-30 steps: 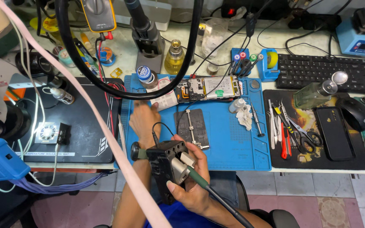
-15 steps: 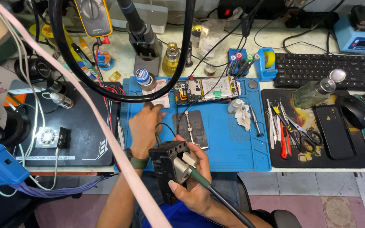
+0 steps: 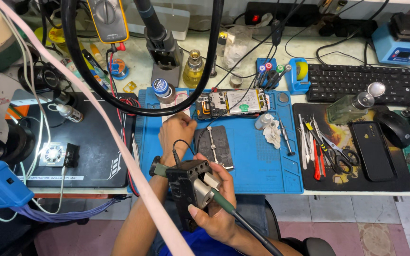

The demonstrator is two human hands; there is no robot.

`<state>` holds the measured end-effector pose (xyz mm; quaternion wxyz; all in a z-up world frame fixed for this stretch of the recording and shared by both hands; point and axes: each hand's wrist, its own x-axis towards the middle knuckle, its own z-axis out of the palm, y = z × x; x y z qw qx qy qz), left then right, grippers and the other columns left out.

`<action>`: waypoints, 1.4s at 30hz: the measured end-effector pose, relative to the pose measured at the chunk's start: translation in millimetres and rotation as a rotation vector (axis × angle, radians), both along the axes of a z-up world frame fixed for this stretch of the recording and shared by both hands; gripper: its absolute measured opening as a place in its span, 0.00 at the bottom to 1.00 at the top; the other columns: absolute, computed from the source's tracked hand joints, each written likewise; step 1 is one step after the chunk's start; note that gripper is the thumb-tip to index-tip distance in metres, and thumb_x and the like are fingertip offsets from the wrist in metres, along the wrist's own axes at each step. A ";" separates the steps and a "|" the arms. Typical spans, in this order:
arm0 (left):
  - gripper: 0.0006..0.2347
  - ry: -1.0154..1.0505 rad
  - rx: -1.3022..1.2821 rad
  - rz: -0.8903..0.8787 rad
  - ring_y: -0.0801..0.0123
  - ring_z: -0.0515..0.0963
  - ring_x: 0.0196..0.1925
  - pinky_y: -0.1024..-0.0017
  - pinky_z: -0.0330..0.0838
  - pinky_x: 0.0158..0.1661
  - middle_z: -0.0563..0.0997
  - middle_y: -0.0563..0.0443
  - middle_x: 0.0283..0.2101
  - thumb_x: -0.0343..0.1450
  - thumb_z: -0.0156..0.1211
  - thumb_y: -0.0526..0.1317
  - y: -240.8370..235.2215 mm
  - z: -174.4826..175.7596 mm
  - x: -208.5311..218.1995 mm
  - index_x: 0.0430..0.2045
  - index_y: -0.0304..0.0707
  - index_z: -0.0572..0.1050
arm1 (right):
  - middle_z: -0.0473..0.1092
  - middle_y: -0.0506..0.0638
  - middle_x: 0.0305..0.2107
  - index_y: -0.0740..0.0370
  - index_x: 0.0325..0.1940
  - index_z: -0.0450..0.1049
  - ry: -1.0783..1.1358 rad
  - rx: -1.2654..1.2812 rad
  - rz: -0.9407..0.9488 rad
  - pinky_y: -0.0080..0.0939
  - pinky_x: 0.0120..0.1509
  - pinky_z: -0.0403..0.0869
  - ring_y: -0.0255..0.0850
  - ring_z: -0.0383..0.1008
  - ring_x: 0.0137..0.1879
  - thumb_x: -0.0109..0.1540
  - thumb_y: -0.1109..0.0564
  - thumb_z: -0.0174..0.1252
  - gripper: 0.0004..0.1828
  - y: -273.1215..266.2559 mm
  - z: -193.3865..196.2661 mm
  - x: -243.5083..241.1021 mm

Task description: The person works on a small circuit board placed on a blue mat. They use a hot air gun and a soldering iron to heat and solder components, then clean the board with a tissue. The workspace includes various tools and a disassembled phone.

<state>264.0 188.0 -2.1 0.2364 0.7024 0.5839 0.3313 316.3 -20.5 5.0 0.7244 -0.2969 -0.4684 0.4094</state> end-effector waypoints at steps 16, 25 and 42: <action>0.10 -0.066 -0.040 -0.128 0.53 0.81 0.26 0.58 0.71 0.30 0.80 0.45 0.23 0.67 0.66 0.45 -19.4 26.9 1.4 0.28 0.37 0.80 | 0.49 0.72 0.75 0.64 0.77 0.44 0.072 0.022 -0.113 0.61 0.86 0.54 0.59 0.52 0.82 0.60 0.59 0.65 0.48 -2.8 17.9 22.1; 0.14 0.130 0.134 -0.233 0.47 0.81 0.35 0.53 0.72 0.33 0.78 0.44 0.38 0.64 0.69 0.51 -34.2 35.2 19.3 0.28 0.37 0.82 | 0.48 0.74 0.75 0.62 0.77 0.44 0.077 0.086 -0.284 0.65 0.84 0.55 0.62 0.51 0.82 0.58 0.58 0.66 0.50 -28.1 30.4 47.2; 0.10 -0.706 -0.164 -0.338 0.84 0.65 0.23 0.76 0.57 0.24 0.72 0.60 0.22 0.71 0.65 0.39 -41.6 21.0 26.2 0.25 0.31 0.75 | 0.49 0.74 0.76 0.58 0.78 0.42 -0.063 0.100 -0.125 0.63 0.87 0.56 0.61 0.52 0.84 0.60 0.61 0.66 0.50 -44.0 64.5 76.8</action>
